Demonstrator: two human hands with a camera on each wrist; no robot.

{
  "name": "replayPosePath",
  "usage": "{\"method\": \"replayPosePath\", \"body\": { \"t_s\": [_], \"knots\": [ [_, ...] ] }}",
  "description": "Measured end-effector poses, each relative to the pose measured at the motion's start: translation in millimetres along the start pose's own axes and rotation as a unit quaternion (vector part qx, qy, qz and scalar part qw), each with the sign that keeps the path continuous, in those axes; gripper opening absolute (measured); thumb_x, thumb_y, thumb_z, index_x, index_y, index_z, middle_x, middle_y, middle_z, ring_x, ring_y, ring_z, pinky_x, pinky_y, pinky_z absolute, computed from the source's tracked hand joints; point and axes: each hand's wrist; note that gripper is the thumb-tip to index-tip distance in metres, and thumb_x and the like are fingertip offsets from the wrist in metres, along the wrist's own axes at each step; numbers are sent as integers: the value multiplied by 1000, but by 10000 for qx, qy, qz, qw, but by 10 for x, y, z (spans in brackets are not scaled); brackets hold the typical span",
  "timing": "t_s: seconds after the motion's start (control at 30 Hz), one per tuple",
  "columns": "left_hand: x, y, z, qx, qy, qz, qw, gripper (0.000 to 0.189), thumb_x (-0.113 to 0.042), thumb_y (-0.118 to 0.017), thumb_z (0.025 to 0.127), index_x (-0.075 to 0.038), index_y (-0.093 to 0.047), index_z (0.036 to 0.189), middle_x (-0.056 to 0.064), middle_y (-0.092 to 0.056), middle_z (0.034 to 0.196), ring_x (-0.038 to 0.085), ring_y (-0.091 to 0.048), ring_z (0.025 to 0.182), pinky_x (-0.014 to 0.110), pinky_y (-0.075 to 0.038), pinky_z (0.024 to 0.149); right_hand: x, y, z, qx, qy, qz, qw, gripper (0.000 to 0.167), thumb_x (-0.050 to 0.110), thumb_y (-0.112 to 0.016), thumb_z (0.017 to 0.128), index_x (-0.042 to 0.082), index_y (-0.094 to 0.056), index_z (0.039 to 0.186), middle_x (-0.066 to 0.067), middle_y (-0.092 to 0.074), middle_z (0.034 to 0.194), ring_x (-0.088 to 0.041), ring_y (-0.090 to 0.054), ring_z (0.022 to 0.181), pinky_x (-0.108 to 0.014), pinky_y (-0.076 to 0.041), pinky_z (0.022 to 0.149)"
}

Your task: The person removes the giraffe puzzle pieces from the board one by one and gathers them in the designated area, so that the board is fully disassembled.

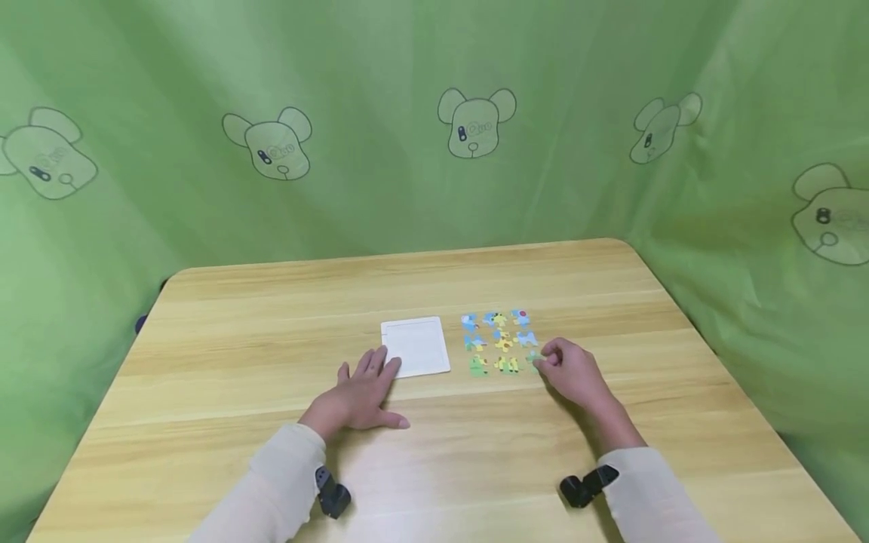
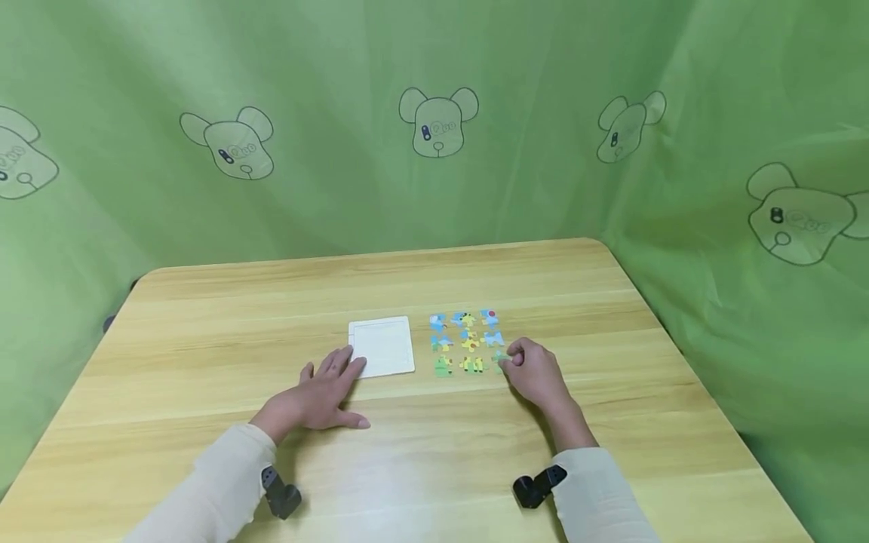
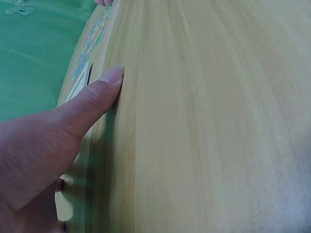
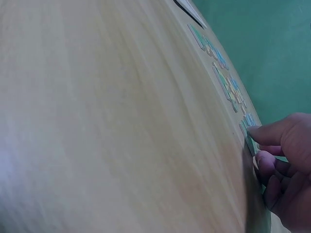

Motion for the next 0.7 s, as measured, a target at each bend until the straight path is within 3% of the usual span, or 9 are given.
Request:
{"method": "replayPosePath", "body": {
  "t_s": [0.43, 0.7],
  "knots": [
    [-6, -3, 76, -97, -62, -13, 9999, 103, -68, -61, 75, -16, -16, 152, 16, -2, 158, 37, -4, 144, 68, -9, 106, -39, 55, 10, -135, 23, 46, 9999, 26, 19, -57, 93, -2, -57, 108, -10, -60, 89, -22, -57, 81, -36, -50, 75],
    [26, -12, 57, -210, -121, -191, 9995, 101, -66, -62, 76, -17, -17, 151, 17, -3, 158, 38, -6, 144, 68, -10, 106, -54, 133, 22, 54, -95, 403, 9991, 35, 25, -54, 95, -2, -54, 117, -15, -60, 99, -25, -58, 89, -36, -50, 78]
  ]
}}
Point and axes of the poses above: each hand's wrist, its own z-axis towards the middle knuckle, its own y-axis out of the back of the hand, x = y × z
